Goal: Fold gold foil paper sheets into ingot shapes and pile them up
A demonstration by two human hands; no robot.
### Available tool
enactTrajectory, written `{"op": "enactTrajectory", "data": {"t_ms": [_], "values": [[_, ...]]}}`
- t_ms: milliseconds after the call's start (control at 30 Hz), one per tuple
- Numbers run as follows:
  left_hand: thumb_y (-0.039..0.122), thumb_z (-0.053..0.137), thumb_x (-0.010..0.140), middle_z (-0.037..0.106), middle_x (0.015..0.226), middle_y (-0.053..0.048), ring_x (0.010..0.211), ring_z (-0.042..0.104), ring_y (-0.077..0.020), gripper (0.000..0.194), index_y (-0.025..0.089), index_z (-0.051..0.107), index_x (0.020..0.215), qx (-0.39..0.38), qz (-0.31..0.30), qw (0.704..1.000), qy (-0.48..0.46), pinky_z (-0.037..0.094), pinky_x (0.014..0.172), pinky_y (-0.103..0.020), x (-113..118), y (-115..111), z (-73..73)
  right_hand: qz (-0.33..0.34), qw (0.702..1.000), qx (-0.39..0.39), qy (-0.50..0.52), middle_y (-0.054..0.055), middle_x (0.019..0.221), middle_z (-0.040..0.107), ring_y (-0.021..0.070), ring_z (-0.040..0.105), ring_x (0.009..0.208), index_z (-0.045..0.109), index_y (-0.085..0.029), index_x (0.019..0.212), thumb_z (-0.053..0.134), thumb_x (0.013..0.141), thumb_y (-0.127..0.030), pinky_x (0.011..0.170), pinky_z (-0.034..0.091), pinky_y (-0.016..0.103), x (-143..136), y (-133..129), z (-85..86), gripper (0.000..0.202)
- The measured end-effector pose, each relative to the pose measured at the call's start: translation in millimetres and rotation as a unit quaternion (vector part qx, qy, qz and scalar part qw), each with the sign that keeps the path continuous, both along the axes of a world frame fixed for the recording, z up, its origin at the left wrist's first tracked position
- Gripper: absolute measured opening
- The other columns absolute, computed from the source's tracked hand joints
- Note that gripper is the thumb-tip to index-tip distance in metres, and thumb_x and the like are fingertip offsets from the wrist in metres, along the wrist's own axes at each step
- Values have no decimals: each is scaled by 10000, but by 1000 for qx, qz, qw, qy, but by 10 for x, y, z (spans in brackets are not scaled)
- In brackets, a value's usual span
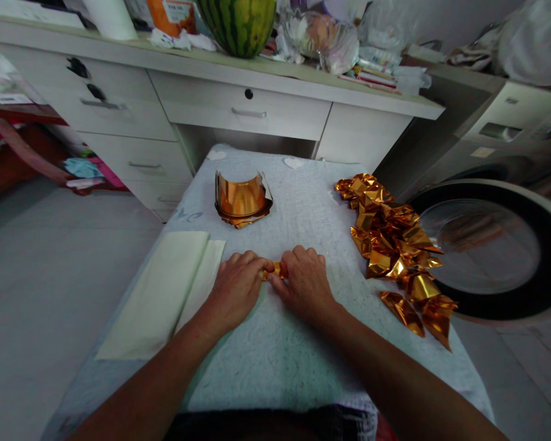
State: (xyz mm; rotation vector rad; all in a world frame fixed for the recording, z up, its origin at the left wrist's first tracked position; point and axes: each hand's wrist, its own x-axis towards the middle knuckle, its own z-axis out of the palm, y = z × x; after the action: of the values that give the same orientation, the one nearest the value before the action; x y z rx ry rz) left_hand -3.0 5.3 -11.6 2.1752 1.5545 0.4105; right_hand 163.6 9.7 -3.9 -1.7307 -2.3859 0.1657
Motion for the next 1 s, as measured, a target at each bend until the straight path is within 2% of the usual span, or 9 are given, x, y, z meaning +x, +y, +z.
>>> {"op": "enactTrajectory", "data": {"t_ms": [100, 533, 733, 1000], "values": [[210, 455, 933, 622, 998, -36, 940, 529, -234, 224, 255, 649, 1036, 7, 6, 1000, 7, 385, 823, -374, 5, 13, 0, 0, 1000, 0, 0, 72, 951, 579, 255, 487, 905, 586, -202, 881, 567, 884, -506, 751, 302, 370, 2, -2, 3, 305], [168, 498, 896, 613, 981, -24, 954, 517, -245, 253, 281, 661, 1052, -8, 17, 1000, 20, 377, 813, -381, 11, 3, 25, -3, 998, -44, 37, 53, 967, 570, 234, 478, 918, 625, -226, 912, 630, 873, -406, 767, 298, 355, 81, 31, 7, 184], [157, 499, 878, 612, 967, -23, 951, 516, -247, 261, 288, 662, 1035, 0, 16, 1000, 11, 376, 801, -380, 7, 1, 17, -28, 996, -41, 68, 65, 1002, 546, 250, 459, 943, 632, -234, 915, 641, 858, -424, 789, 305, 371, 203, 39, 8, 198], [118, 459, 880, 628, 999, -22, 939, 527, -229, 319, 286, 659, 1064, -1, 1, 1000, -8, 396, 825, -368, -28, -2, 4, -45, 996, -34, 74, 76, 1149, 514, 272, 446, 1021, 624, -252, 994, 701, 806, -423, 837, 323, 399, 421, 70, -35, 265]]}}
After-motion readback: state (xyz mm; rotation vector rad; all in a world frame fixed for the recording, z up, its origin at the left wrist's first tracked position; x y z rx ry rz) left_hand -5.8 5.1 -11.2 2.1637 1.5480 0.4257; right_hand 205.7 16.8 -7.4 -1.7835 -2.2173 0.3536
